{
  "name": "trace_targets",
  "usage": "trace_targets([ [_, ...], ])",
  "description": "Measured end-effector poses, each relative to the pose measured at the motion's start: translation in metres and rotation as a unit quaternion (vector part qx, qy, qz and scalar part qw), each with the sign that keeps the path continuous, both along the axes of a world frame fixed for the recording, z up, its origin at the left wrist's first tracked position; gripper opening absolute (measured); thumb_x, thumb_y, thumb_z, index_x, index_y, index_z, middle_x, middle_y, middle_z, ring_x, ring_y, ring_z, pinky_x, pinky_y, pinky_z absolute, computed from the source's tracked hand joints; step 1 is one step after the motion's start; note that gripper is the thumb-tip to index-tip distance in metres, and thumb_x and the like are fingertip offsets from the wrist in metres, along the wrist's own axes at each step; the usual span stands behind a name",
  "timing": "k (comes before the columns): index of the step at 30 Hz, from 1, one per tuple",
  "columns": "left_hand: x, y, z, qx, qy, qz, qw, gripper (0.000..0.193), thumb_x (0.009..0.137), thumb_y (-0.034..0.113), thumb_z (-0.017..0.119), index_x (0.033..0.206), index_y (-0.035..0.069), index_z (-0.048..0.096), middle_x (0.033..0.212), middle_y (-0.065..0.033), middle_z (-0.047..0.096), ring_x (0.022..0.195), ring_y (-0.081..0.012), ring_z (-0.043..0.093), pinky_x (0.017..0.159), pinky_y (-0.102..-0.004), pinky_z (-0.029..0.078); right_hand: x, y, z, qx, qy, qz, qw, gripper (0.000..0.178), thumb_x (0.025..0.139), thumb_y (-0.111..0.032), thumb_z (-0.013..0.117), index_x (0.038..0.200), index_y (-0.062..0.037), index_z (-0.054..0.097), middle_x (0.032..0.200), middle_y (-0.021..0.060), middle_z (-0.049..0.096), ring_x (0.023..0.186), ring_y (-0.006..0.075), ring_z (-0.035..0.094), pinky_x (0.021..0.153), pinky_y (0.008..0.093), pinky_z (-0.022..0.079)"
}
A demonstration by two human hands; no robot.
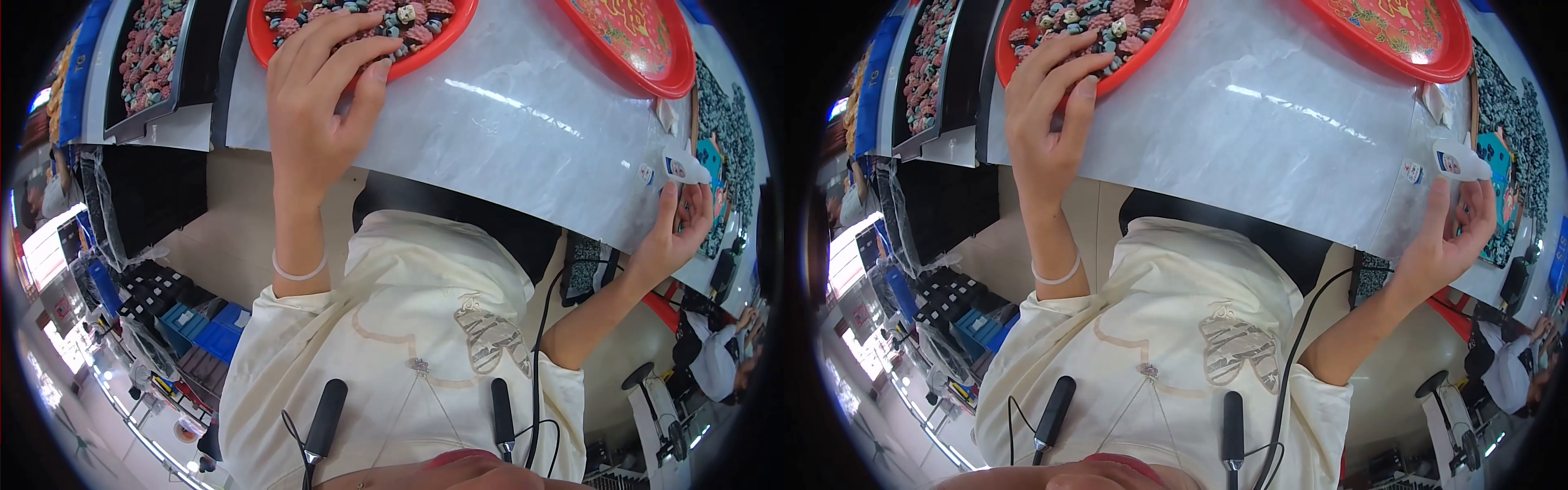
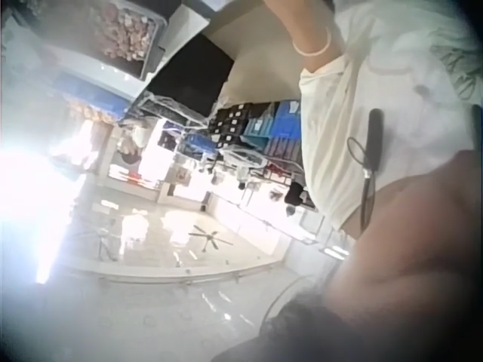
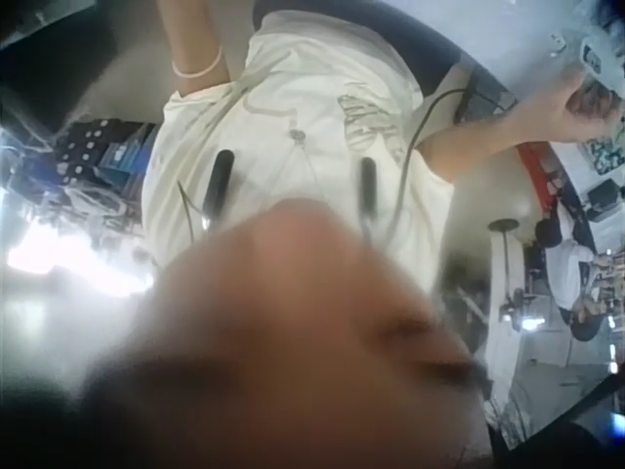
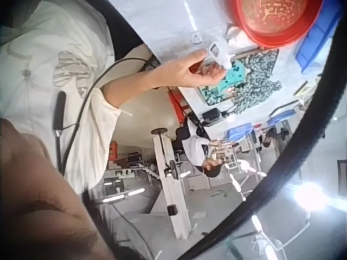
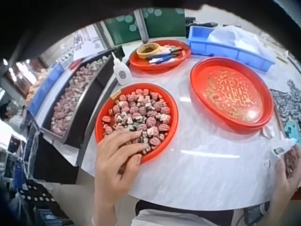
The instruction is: The person assembles small plastic flower-shaped toy parts by hand, applying adhesive from a bottle to secure the components.
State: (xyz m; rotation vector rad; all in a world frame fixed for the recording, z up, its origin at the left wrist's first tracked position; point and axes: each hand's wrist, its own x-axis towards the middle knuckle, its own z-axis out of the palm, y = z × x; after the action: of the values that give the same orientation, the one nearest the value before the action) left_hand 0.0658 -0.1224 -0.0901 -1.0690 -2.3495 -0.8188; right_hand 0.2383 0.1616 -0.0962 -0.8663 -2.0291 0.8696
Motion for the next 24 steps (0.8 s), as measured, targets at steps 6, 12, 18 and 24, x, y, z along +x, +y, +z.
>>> trace_targets([
  [6,-0.008,-0.007,-0.012,0.021,0.013,-0.005,1.0,0.016,0.074,0.009,0.058,0.089,0.01,0.067,0.103,-0.0039,0.063,0.102,-0.0245,0.054,0.089,-0.0353,0.037,0.0,0.001,-0.004,0.002,-0.01,0.009,1.0,0.047,0.08,-0.014,0.067,0.12,0.0008,0.046,0.112,0.0111,0.054,0.102,0.0162,0.048,0.087,0.0291,0.038],
  [12,-0.009,-0.005,-0.01,0.018,0.012,-0.004,1.0,0.016,0.074,0.008,0.058,0.088,0.009,0.066,0.103,-0.0043,0.062,0.101,-0.0245,0.055,0.089,-0.0352,0.038,-0.001,-0.003,-0.001,0.025,-0.017,0.009,0.999,0.046,0.081,-0.011,0.065,0.121,0.0011,0.045,0.111,0.0113,0.053,0.099,0.0158,0.048,0.083,0.0283,0.041],
  [18,-0.003,-0.005,-0.006,0.006,0.007,0.01,1.0,0.016,0.073,0.006,0.059,0.087,0.007,0.066,0.101,-0.0051,0.063,0.101,-0.0249,0.055,0.087,-0.0354,0.039,0.001,-0.007,-0.006,0.039,0.039,-0.018,0.998,0.034,0.081,-0.003,0.061,0.113,0.0013,0.048,0.108,0.0103,0.053,0.097,0.0147,0.049,0.081,0.0261,0.043],
  [24,-0.002,-0.003,-0.005,0.026,-0.007,0.007,1.0,0.015,0.074,0.006,0.059,0.086,0.007,0.066,0.1,-0.0061,0.063,0.101,-0.025,0.056,0.088,-0.0362,0.039,0.004,-0.01,-0.006,0.049,0.066,-0.013,0.997,0.026,0.081,0.001,0.059,0.106,0.0024,0.051,0.105,0.0093,0.054,0.091,0.0139,0.052,0.075,0.0228,0.046],
])
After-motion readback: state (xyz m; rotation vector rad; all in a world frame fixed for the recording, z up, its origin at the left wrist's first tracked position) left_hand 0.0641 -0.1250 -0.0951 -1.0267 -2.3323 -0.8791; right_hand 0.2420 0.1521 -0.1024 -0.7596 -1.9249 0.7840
